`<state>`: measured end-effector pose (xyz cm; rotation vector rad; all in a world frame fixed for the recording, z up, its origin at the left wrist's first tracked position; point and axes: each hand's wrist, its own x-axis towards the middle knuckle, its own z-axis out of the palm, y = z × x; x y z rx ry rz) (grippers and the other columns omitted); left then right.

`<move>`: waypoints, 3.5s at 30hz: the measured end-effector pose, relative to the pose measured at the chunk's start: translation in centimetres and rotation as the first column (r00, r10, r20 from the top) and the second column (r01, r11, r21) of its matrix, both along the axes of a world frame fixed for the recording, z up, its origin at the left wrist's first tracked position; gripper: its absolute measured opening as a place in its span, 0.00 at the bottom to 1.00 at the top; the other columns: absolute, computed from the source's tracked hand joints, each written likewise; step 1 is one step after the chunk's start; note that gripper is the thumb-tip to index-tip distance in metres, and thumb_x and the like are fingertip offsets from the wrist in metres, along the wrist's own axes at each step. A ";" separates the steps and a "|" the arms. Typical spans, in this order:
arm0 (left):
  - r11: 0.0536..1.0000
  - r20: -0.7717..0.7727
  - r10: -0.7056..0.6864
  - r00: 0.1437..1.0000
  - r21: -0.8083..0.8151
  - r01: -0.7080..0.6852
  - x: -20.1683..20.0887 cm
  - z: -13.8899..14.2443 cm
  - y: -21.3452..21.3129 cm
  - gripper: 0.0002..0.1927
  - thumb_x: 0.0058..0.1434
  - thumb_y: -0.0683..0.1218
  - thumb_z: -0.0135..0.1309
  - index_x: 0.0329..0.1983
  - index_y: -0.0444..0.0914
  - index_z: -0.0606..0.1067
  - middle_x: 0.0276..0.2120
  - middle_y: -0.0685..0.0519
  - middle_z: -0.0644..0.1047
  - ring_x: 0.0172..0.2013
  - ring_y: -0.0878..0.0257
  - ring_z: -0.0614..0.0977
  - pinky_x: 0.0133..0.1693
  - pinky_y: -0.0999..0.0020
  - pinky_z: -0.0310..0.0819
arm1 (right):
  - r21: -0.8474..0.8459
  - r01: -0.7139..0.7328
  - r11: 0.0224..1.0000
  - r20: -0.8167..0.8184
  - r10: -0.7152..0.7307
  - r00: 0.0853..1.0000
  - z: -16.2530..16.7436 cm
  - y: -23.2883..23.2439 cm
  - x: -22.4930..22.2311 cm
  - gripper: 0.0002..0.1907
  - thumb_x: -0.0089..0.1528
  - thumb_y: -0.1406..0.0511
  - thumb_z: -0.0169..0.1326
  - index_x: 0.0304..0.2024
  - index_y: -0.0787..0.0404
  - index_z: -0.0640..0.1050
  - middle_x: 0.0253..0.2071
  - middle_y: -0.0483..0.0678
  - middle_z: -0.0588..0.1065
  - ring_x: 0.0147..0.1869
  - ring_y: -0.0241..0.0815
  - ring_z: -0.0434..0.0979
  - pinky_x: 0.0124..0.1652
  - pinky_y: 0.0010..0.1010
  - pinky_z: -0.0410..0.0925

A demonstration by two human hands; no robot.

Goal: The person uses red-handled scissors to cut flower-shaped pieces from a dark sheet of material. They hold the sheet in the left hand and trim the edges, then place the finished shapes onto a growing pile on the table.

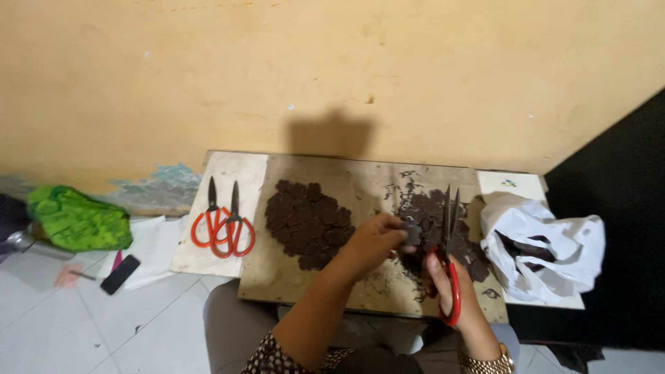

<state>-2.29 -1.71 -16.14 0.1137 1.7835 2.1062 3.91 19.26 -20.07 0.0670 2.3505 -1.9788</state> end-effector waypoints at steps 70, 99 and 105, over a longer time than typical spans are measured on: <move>0.603 -0.403 -0.094 0.911 -0.751 -0.270 -0.2 -8.3 9.9 0.20 0.54 0.53 0.68 0.43 0.36 0.78 0.44 0.42 0.77 0.48 0.44 0.78 0.49 0.52 0.73 | 0.304 0.461 0.834 -0.118 -0.447 0.887 -8.6 3.5 0.7 0.18 0.58 0.57 0.67 0.27 0.63 0.75 0.21 0.41 0.72 0.27 0.29 0.64 0.29 0.26 0.64; 0.937 -0.159 0.117 0.980 0.344 -0.056 -1.5 2.9 6.5 0.12 0.61 0.40 0.57 0.47 0.34 0.77 0.41 0.51 0.84 0.40 0.69 0.82 0.44 0.74 0.77 | -0.365 0.110 0.924 -0.254 -0.213 0.944 8.1 3.4 -4.6 0.10 0.64 0.64 0.59 0.40 0.59 0.71 0.43 0.47 0.76 0.42 0.34 0.76 0.39 0.27 0.72; 0.876 -0.870 0.299 0.391 0.089 -0.473 -0.3 5.4 3.4 0.07 0.61 0.38 0.58 0.41 0.42 0.78 0.50 0.51 0.82 0.50 0.58 0.85 0.54 0.66 0.80 | -0.216 0.230 0.949 -0.104 -0.256 0.961 8.7 1.5 -3.2 0.07 0.69 0.65 0.56 0.41 0.62 0.74 0.34 0.52 0.71 0.35 0.42 0.72 0.34 0.31 0.65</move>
